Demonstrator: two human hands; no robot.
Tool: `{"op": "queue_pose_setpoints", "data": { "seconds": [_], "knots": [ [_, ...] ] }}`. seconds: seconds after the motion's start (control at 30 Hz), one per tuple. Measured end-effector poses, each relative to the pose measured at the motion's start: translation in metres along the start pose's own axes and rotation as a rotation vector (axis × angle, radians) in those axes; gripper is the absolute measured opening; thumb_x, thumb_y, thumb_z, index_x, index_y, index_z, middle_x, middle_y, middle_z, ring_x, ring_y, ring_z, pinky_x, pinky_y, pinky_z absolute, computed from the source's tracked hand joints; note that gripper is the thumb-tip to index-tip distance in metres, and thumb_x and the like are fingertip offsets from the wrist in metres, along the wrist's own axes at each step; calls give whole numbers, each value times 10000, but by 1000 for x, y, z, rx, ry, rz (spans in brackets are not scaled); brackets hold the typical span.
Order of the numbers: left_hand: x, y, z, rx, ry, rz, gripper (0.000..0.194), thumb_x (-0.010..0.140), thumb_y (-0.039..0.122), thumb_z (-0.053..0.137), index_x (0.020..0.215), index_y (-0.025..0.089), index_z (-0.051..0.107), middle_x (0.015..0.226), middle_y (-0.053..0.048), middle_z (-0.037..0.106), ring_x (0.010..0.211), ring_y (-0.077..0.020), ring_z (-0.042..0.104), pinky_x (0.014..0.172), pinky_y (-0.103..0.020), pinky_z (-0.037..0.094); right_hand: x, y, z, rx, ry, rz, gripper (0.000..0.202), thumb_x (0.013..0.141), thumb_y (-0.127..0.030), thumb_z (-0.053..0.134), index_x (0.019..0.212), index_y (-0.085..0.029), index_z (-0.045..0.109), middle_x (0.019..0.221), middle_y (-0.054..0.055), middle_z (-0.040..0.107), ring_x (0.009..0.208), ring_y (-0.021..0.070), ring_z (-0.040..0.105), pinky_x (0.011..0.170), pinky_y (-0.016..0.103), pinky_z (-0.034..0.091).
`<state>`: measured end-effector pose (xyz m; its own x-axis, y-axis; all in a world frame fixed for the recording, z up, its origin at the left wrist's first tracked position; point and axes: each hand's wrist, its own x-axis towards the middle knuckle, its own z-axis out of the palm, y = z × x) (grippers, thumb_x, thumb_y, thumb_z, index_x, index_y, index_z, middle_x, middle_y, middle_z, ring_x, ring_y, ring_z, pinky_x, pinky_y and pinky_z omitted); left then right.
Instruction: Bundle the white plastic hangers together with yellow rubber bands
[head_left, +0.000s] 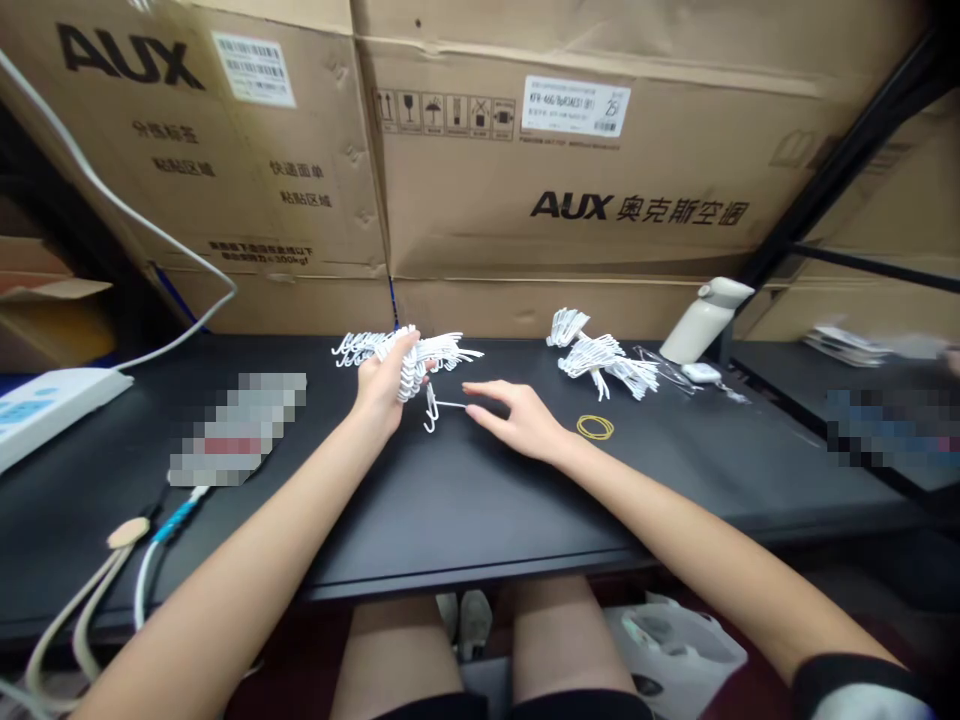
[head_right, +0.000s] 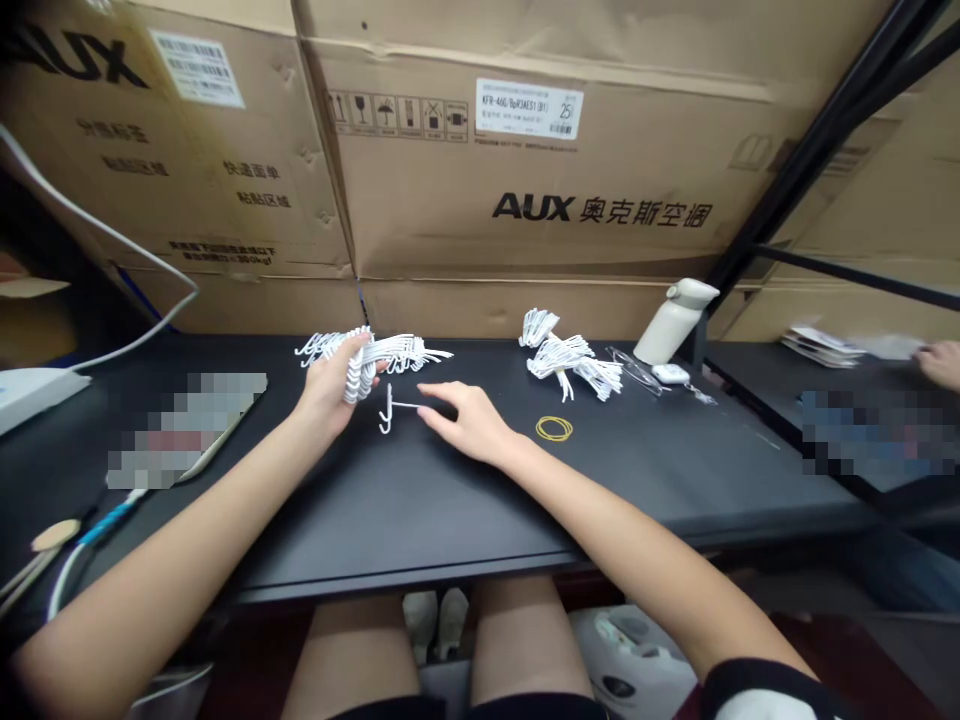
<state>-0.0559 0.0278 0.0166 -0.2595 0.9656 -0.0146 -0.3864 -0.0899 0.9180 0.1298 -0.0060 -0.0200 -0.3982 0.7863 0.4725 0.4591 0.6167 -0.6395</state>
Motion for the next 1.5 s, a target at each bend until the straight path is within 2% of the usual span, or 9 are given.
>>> {"op": "queue_pose_setpoints", "data": {
  "seconds": [0.1, 0.2, 0.33, 0.43, 0.57, 0.67, 0.97, 1.27, 1.5],
  "knots": [
    [1, -2, 0, 0, 35, -21, 191, 688, 220, 716, 829, 110, 651, 733, -42, 685, 530, -140, 659, 398, -188, 481, -3, -4, 4, -274, -215, -207, 350, 914, -219, 472, 1250, -192, 566, 1299, 93, 592, 1303, 244, 458, 1041, 428, 379],
    [1, -3, 0, 17, 40, -30, 188, 685, 221, 720, 819, 108, 651, 745, -51, 689, 533, -145, 661, 401, -196, 486, -3, -6, 4, -374, -327, -279, 296, 942, -199, 422, 1165, -173, 614, 1171, 99, 669, 1300, 251, 462, 1032, 438, 369],
    [0, -4, -1, 48, 22, -6, 201, 678, 239, 731, 811, 114, 649, 755, -53, 690, 546, -149, 665, 400, -198, 482, -1, -1, 2, -344, -260, -253, 250, 927, -235, 471, 1060, -155, 666, 1059, 109, 711, 1145, 242, 599, 958, 393, 441],
    [0, -3, -1, 56, 15, -12, 221, 672, 247, 738, 831, 121, 650, 767, -50, 694, 567, -150, 669, 414, -198, 483, -1, 4, 1, -287, -191, -242, 329, 903, -253, 507, 1205, -160, 600, 1177, 117, 662, 1116, 228, 606, 945, 374, 468],
    [-1, -3, -2, 88, 11, -14, 251, 665, 266, 746, 850, 126, 650, 791, -55, 702, 605, -158, 678, 432, -201, 481, -3, 4, 2, -301, -268, -218, 554, 902, -301, 505, 1420, -157, 372, 1340, 137, 548, 1177, 247, 565, 971, 397, 462],
    [-1, -3, -2, 115, 1, -1, 267, 672, 280, 740, 873, 129, 651, 809, -62, 707, 621, -162, 680, 448, -205, 486, -3, 1, 1, -328, -296, -186, 499, 907, -292, 494, 1383, -159, 428, 1315, 134, 570, 1153, 252, 586, 961, 391, 464],
    [3, -8, -4, 137, -18, 30, 315, 618, 295, 781, 842, 107, 661, 805, -87, 707, 623, -179, 683, 434, -208, 494, 6, 13, -22, -477, -45, 176, 280, 813, -252, 619, 1079, -172, 662, 909, 66, 740, 876, 245, 670, 745, 326, 478],
    [3, -14, -7, 264, -148, 74, 377, 592, 372, 810, 834, 103, 701, 840, -115, 727, 643, -187, 689, 492, -216, 518, 6, 23, -21, -384, -114, 98, 132, 805, -124, 559, 765, -158, 680, 779, 49, 639, 657, 132, 564, 642, 256, 435],
    [0, -15, -7, 322, -256, 112, 412, 622, 411, 789, 885, 102, 717, 883, -123, 734, 681, -196, 701, 591, -247, 537, 9, 19, -25, 9, 339, 204, 155, 806, -310, 570, 800, -160, 609, 699, 34, 605, 553, 139, 584, 442, 245, 476]
  ]
}}
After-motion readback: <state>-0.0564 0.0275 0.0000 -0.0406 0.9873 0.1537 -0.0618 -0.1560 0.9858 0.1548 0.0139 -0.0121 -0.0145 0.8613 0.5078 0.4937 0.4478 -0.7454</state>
